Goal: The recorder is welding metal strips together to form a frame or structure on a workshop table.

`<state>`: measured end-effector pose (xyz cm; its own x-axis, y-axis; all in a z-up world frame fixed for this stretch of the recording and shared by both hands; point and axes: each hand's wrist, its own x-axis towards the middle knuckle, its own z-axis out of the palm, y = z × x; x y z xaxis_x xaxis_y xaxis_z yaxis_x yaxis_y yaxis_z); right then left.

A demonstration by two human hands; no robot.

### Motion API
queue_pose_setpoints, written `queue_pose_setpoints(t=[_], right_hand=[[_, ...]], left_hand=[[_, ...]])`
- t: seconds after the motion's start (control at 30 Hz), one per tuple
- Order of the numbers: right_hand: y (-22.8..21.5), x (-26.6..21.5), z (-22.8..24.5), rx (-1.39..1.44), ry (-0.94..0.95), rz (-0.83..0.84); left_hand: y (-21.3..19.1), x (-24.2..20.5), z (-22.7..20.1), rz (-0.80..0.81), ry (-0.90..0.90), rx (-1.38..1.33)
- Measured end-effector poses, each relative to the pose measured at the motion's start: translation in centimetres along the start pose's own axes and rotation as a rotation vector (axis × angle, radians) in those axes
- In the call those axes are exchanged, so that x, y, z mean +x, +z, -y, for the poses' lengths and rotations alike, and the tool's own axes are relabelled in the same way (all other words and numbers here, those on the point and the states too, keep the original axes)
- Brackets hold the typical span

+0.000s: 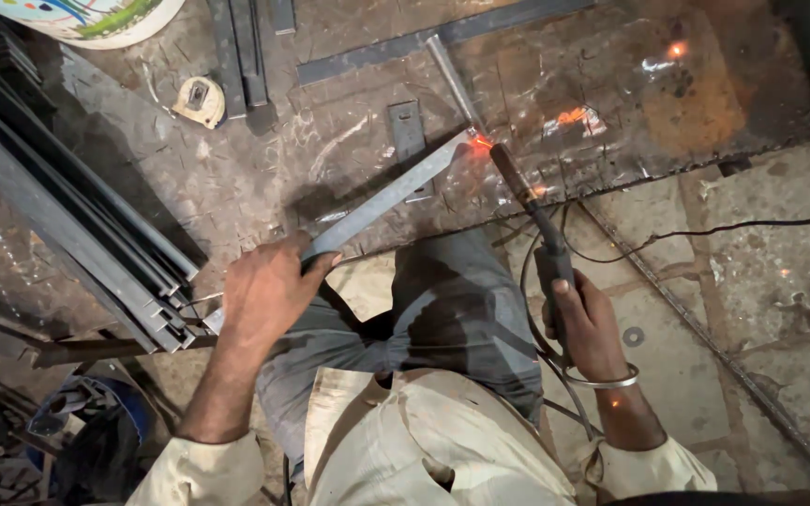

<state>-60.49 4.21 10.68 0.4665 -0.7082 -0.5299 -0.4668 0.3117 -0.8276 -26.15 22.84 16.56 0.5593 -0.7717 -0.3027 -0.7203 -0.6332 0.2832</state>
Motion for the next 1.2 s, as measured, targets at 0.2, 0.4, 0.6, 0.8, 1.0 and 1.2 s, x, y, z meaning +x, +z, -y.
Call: queue_pose_setpoints(t=[0.2,0.4,0.6,0.8,1.0,1.2], right_hand=[[0.0,0.1,-0.1,0.012,-0.002,0.001],[0.2,0.0,0.7,-0.048,0.002,-0.012],[1.0,0.3,1.0,-0.011,0.007,0.031],[1.1,0.8,0.7,0.033,0.026,0.007],[0.1,0.9,-0.3,0.063,0.035,0.0],[0.2,0.6,0.3,0.023,0.042,0.015]], left_hand=[[-0.1,0.1,-0.1,-0.014,0.017,-0.01],[-0.1,0.0,-0.1,0.007,0.0,-0.036],[0.4,0.1,0.3,0.03,-0.016,-0.031],[0.5,0.1,0.4,0.003,-0.006,-0.055],[0.1,0.3,0.2,0.034,-0.012,-0.011],[-0.1,0.2,0.1,0.016,-0.012,-0.025]])
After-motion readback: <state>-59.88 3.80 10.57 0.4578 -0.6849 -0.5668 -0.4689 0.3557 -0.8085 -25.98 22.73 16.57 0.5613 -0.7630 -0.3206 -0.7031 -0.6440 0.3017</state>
